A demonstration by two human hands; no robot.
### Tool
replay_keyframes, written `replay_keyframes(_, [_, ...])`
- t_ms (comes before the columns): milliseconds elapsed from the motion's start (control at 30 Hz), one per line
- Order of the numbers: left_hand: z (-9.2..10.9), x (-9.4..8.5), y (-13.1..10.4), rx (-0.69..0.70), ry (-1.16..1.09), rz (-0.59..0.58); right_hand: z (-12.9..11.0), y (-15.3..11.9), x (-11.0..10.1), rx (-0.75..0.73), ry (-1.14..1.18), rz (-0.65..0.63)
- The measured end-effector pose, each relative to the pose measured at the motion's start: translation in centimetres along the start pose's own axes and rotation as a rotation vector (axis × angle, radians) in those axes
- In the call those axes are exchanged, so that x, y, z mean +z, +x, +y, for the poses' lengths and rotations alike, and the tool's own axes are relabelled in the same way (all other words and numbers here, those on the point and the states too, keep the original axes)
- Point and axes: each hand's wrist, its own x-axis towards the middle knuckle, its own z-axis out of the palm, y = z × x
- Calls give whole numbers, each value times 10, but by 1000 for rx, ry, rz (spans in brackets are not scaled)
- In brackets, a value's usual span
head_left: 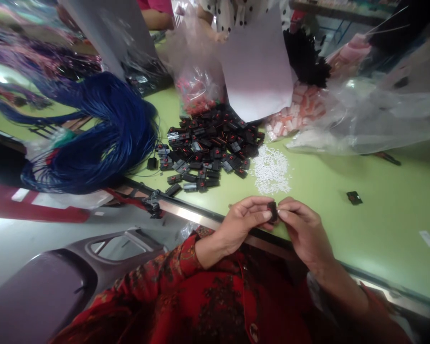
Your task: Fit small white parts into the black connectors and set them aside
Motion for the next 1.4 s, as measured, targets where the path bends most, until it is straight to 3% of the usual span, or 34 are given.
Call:
replay_keyframes(567, [-5, 1, -1, 98, 67, 17, 9, 0, 6, 160, 191, -27])
replay_keyframes(767, [-5, 3, -1, 95, 57, 41, 11, 0, 8, 65, 105, -20])
replay_keyframes(1000, [-6, 5, -2, 123, 72, 43, 11, 0, 4, 144, 130, -22])
replay_keyframes(1233, [-11, 1, -2, 150, 119, 30, 9, -2, -2, 143, 7, -53])
replay_keyframes(1400, [-13, -2, -5, 205, 199, 13, 3, -1, -1, 218, 91, -68])
